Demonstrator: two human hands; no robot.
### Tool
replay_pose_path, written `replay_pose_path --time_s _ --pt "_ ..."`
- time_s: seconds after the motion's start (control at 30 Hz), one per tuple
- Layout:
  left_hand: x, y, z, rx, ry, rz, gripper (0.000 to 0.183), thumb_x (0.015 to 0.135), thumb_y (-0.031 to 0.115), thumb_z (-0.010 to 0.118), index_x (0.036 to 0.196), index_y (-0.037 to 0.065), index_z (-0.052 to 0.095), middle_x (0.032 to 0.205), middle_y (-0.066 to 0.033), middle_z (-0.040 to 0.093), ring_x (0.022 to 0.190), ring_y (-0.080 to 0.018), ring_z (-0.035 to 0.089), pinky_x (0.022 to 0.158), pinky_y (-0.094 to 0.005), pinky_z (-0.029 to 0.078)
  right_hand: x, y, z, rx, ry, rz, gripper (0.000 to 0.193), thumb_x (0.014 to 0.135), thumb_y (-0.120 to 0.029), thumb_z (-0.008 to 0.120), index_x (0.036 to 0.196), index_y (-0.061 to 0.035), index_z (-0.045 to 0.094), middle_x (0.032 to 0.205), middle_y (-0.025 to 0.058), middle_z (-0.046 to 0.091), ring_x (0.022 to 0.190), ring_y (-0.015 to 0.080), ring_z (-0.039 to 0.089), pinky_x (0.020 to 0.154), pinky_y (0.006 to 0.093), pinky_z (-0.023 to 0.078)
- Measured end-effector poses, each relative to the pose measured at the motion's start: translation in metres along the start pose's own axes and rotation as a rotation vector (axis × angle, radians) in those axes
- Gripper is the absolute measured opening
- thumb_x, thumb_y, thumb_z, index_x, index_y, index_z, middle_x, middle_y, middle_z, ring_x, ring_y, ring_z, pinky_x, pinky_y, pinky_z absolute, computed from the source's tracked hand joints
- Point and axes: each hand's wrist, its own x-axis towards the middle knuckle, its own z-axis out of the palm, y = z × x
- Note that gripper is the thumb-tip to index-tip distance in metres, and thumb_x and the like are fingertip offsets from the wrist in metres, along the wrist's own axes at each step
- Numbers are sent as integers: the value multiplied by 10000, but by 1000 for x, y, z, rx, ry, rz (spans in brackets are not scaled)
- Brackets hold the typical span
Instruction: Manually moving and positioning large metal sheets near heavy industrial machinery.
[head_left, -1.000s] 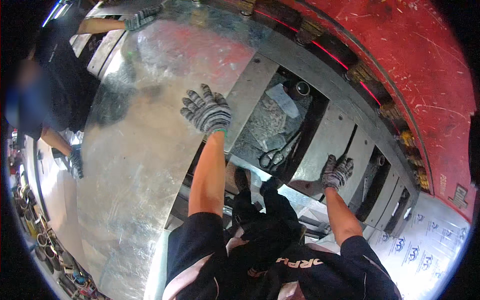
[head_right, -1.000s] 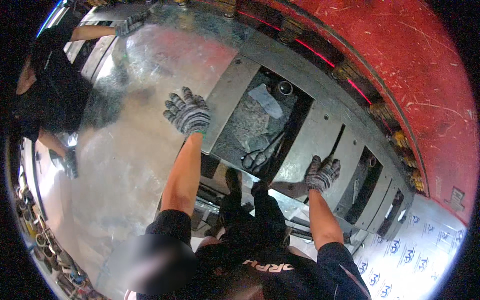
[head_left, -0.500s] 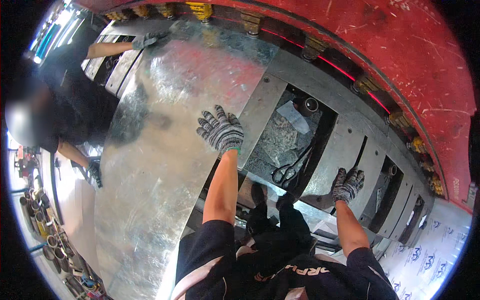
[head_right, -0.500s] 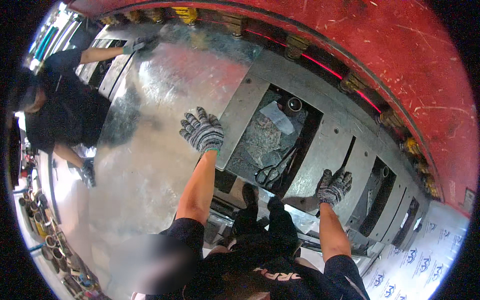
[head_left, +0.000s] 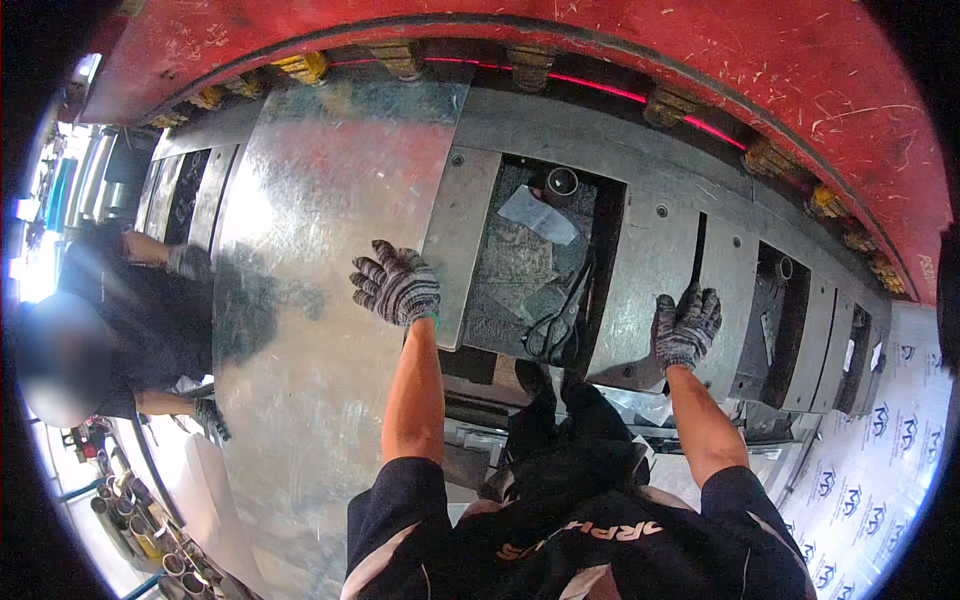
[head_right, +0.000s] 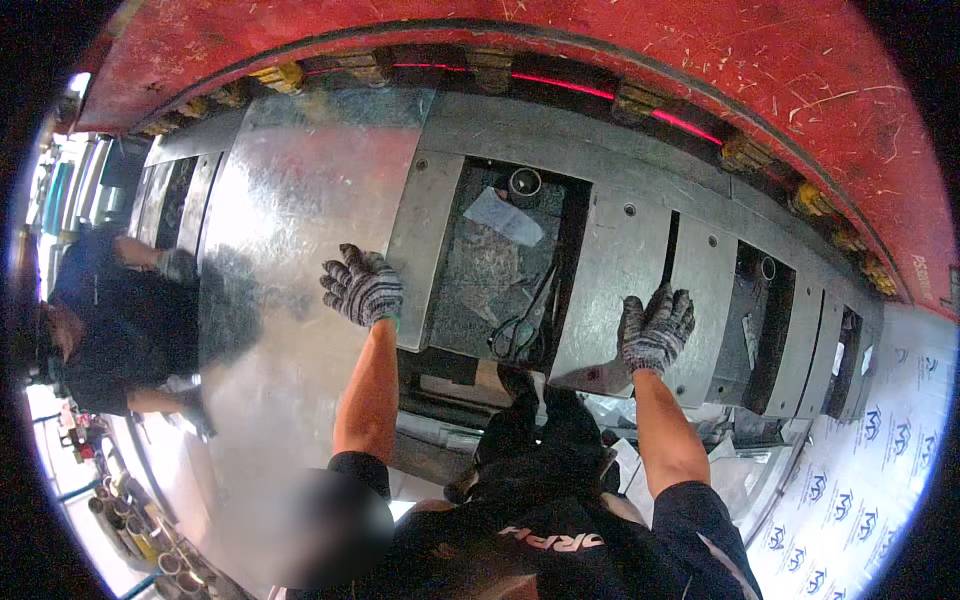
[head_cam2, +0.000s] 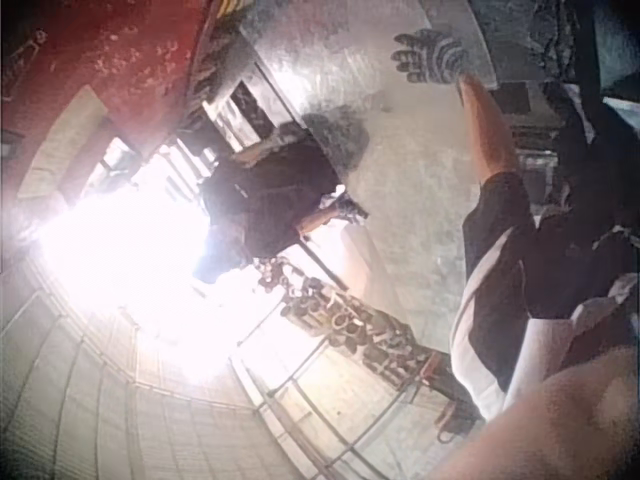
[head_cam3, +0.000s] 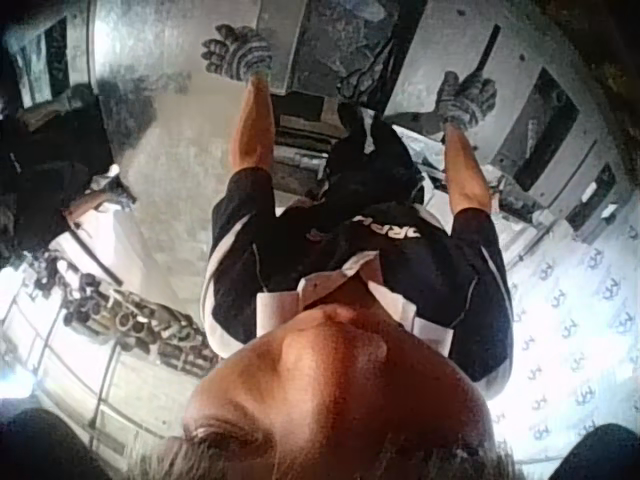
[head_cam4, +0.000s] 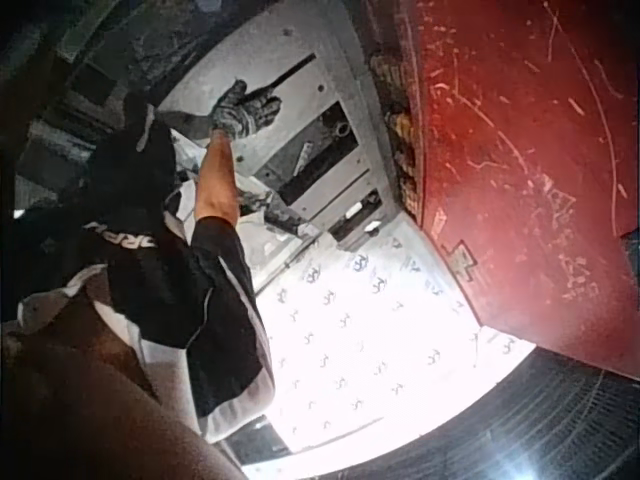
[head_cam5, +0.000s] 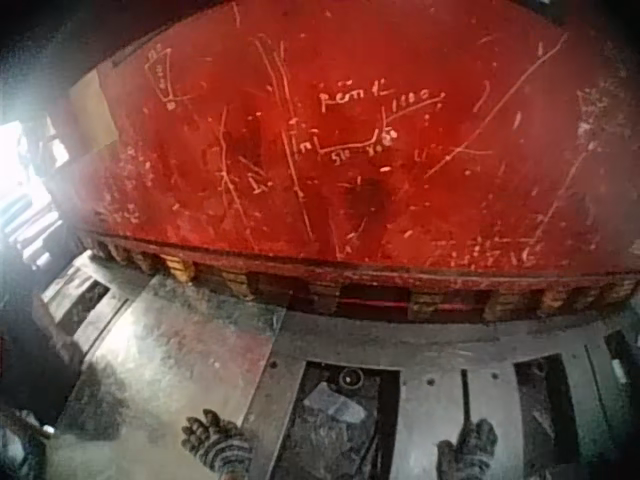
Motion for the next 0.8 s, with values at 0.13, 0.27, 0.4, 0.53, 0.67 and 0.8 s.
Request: replay_pose_path --time_s 0.13,0.27,0.4,0.53,0.67,0.8 --pt "1 -3 10 38 62 15 651 1057 515 454 1641 229 435 1719 -238 333 1570 -463 327 1271 -634 211 -3 0 -3 10 3 -7 827 980 -605 620 1585 -55 499 1662 287 399 1566 450 317 1305 568 170" --pt "-2 -1 8 31 67 35 656 1039 512 493 1624 218 457 1696 -262 360 1548 -476 357 1262 -638 225 -2 1 -4 14 -34 15 831 965 -603 639 1575 -53 515 1653 297 407 1561 461 325 1300 583 169" --pt "1 -7 13 15 100 28 651 1026 507 506 1604 208 483 1684 -279 368 1542 -485 360 1259 -642 229 -2 -1 -3 47 22 -27 826 962 -592 648 1579 -60 509 1657 294 401 1556 465 329 1298 585 172" --pt "-2 4 10 -9 85 26 633 1022 486 502 1587 201 505 1673 -282 383 1540 -494 355 1267 -635 215 -3 6 5 36 57 -22 836 959 -608 650 1592 -83 496 1663 285 394 1556 473 320 1297 590 176" --pt "2 1 15 -17 160 51 617 1025 471 497 1578 199 514 1657 -280 403 1541 -493 349 1272 -631 205 1 7 7 65 48 -41 835 959 -613 651 1599 -102 490 1664 281 389 1549 493 317 1293 600 181" --pt "1 -3 15 -9 134 29 611 1025 471 507 1571 198 522 1644 -276 423 1537 -487 360 1264 -634 221 -3 -1 0 27 -9 -16 840 973 -617 627 1600 -76 483 1665 293 380 1554 482 314 1294 588 179"
